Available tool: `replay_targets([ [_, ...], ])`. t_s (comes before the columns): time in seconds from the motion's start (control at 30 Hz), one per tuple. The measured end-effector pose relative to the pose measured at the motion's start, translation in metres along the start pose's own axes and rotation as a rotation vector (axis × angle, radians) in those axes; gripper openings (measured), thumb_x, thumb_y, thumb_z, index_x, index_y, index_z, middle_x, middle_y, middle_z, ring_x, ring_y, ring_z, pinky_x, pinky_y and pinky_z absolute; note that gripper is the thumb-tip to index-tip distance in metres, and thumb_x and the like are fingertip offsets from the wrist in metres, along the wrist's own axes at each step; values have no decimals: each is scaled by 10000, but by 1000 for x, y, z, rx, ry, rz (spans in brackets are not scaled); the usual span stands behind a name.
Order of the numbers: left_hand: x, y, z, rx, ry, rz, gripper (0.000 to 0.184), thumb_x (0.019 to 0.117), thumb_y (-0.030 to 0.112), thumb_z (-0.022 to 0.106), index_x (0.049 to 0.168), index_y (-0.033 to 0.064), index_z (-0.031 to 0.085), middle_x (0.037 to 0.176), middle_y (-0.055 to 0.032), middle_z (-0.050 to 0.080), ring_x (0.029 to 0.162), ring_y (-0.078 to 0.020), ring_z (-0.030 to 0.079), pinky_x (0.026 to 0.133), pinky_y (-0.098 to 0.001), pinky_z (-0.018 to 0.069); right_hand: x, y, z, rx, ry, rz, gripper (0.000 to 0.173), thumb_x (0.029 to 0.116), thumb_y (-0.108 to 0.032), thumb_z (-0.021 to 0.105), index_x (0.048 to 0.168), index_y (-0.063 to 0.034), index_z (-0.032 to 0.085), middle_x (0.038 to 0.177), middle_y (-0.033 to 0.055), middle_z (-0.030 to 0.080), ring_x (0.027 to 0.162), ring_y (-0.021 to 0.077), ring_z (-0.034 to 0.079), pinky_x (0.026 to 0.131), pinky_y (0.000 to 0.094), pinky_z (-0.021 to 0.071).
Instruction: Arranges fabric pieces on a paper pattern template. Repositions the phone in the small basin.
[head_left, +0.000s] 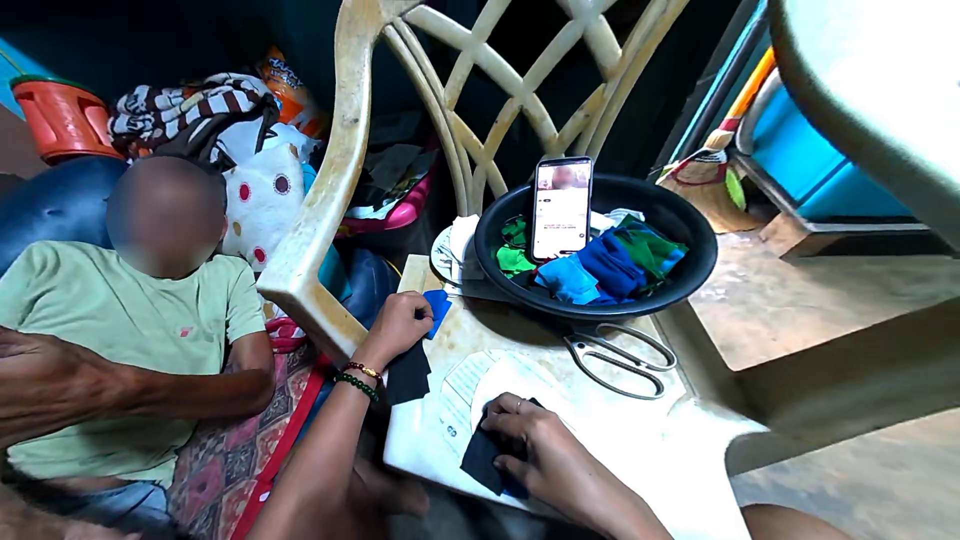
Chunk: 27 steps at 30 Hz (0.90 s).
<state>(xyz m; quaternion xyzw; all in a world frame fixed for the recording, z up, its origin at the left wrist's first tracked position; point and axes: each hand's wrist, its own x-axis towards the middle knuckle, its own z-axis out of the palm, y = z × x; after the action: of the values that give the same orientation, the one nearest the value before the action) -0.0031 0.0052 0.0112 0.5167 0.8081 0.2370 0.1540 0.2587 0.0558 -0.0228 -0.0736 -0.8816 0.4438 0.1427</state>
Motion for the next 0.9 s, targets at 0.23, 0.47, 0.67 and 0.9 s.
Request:
replay_targets([
  [0.23,7,4,-8,-179,79,-259,131,994,67,616,966,-49,669,909,-154,639,851,-221,596,809,-412,488,0,-1,-1,1,-11,3,281,753,124,740,1031,86,746,1097,252,674,836,288,678,780,363,572],
  [0.47,7,10,-10,-276,256,-262,105,997,35,597,971,-52,650,1004,-176,674,900,-237,624,818,-432,497,-1,2,3,-2,18,-33,285,730,125,747,1012,81,751,1068,247,684,821,289,682,767,367,576],
  [0.67,-25,44,-8,-903,215,-190,218,959,-72,441,789,28,532,903,-81,691,780,-100,657,707,-253,541,-5,5,0,62,75,-45,220,750,57,776,969,56,756,1056,218,706,829,252,690,761,337,577],
  [0.9,-70,69,2,-1232,17,-89,291,865,-35,358,718,126,550,845,-28,745,796,-72,717,699,-226,577,-3,3,-2,683,225,37,474,820,-105,765,1239,32,592,1010,-58,701,830,-21,675,751,157,580],
])
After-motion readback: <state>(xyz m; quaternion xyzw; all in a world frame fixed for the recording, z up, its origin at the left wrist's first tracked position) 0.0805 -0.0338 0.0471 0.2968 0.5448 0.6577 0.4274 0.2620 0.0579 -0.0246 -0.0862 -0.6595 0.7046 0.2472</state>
